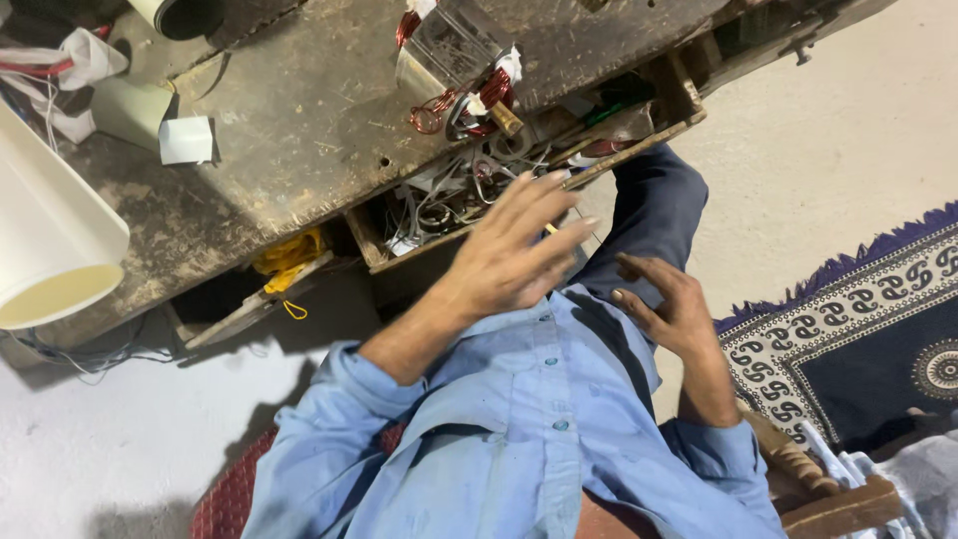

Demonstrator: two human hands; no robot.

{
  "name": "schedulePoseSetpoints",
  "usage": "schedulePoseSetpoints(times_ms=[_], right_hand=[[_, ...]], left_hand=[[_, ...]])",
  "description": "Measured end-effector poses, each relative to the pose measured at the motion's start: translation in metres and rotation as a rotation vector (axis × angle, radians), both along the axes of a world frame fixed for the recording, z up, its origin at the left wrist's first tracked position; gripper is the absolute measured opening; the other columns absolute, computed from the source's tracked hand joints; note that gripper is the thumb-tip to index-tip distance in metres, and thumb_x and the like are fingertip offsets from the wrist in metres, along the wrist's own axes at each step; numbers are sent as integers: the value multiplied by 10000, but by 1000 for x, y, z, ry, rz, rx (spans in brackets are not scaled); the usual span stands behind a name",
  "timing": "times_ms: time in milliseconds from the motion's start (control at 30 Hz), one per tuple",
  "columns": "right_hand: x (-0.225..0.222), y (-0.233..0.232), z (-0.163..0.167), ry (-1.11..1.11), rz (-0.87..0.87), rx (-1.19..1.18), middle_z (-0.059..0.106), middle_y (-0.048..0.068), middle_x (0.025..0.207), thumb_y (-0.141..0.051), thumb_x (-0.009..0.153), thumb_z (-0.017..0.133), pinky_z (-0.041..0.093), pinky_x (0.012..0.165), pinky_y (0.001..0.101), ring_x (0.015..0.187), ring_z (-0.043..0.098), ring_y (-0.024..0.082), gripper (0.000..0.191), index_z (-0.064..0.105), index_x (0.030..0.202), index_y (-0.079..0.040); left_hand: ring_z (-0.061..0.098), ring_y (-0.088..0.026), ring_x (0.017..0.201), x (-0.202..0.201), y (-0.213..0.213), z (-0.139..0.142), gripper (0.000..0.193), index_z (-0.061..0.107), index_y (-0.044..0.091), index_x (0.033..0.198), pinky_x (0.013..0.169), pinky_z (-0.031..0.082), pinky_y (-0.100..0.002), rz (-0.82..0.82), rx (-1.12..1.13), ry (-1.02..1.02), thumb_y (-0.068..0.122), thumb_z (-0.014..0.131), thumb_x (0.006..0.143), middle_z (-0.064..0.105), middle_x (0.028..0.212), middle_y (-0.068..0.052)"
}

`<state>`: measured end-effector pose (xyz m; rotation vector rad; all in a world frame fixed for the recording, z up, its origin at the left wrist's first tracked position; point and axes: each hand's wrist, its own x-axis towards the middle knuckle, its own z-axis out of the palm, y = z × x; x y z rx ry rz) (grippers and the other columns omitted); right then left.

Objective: The person winds copper wire around a cylindrical metal core, repeatedly wrapping and adjusting the wire by hand. The person holds the core with one hand and uses the other to wrap the wire, occasionally repositioning the core to continue winding.

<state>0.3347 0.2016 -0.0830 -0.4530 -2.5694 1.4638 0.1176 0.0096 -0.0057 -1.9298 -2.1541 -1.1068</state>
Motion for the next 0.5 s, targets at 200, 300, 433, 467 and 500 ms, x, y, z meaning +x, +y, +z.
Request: schedulePoseSetpoints(times_ms=[200,300,433,467,500], right_hand=[[28,19,44,-79,-3,134,739,102,865,-118,836,807,555,628,301,712,699,184,272,756,1083,-16],[43,34,80,79,-21,218,727,77,884,-81,881,776,554,603,243,725,693,133,121,734,979,-22],[23,45,108,423,-68,417,718,107,899,-31,973,812,478,592,235,723,647,132,118,713,1037,-17],[5,47,107,548,-96,397,713,118,891,-7,958,812,444,572,239,694,625,128,128,705,1028,-2],[-14,46,107,672,-124,374,708,128,883,17,943,813,410,552,243,666,602,125,139,698,1019,12]], left_hand=[[495,-377,1346,-5,29,-4,546,668,91,1239,1215,324,-571,-2,-217,123,242,825,738,567,1274,-157],[528,-363,1310,-1,28,-3,395,671,80,1123,1226,342,-574,19,-149,46,241,834,801,585,1187,-142],[620,-336,1151,9,23,2,318,652,72,967,1193,389,-568,64,21,-125,303,841,859,619,1032,-122],[639,-320,1078,10,21,4,283,652,72,942,1172,424,-557,68,26,-204,277,832,868,627,987,-108],[659,-304,1005,9,17,7,251,652,72,917,1151,460,-545,72,31,-285,251,822,877,635,942,-94]])
